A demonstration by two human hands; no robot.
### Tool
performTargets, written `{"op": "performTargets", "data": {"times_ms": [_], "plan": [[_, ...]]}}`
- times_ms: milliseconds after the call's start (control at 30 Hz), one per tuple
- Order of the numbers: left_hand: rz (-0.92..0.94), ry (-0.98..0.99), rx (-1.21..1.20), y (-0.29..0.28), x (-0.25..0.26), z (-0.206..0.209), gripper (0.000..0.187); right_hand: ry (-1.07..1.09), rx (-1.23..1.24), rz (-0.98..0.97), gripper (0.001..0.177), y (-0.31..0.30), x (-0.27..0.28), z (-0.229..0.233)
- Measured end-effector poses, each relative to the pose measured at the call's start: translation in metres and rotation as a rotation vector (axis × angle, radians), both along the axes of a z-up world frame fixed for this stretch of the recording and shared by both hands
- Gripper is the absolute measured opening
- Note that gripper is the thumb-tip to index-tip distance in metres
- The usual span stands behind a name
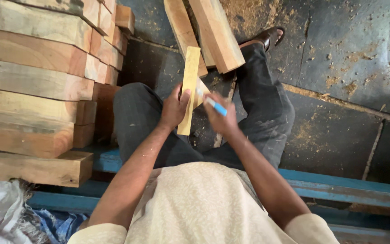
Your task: The person sits on the floor and marks wooden planks with a blue marker. They hold a plank in their left hand and use the marker in their right hand to draw lines on the wood, then place the marked plank on a stack.
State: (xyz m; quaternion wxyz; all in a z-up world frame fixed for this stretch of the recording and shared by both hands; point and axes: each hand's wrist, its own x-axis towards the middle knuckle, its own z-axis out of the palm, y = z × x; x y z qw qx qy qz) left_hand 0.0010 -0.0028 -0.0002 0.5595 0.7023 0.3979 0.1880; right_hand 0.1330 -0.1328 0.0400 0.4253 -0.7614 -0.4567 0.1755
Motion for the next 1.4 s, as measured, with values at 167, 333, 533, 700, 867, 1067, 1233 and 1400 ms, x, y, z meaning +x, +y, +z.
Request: {"op": "performTargets", "data": {"times_ms": [167, 333, 533, 700, 867, 1067, 1233, 1400], "plan": [[0.027, 0.095, -0.001, -0.001, 0.002, -0.009, 0.048, 0.182, -0.172, 0.183, 0.017, -0.052, -0.024, 0.008], [0.043, 0.069, 0.013, 0.001, 0.003, -0.003, 0.048, 0.507, -0.2, -0.105, 0.019, -0.016, -0.005, -0.008], [0.029, 0.022, 0.005, -0.001, 0.001, 0.003, 0.041, 0.173, -0.201, -0.194, 0.027, 0.064, 0.055, -0.023], [0.154, -0.19, -0.19, 0.012, -0.009, 0.001, 0.035, -0.001, -0.029, 0.063, 0.035, 0.065, 0.063, -0.006], [0.412, -0.241, -0.235, 0.04, -0.039, 0.012, 0.035, -0.765, -0.287, 0.666, 0.087, 0.062, 0.033, 0.007], [0.481, -0.392, -0.292, 0.037, -0.047, 0.019, 0.038, -0.409, -0.355, 0.294, 0.097, 0.088, 0.008, -0.006], [0.446, -0.371, -0.364, 0.03, -0.037, 0.012, 0.039, -0.215, -0.343, -0.087, 0.108, 0.089, -0.014, -0.041], [0.337, -0.24, -0.416, 0.02, -0.022, 0.006, 0.041, 0.452, -0.044, -0.131, 0.112, 0.05, 0.043, -0.073]]}}
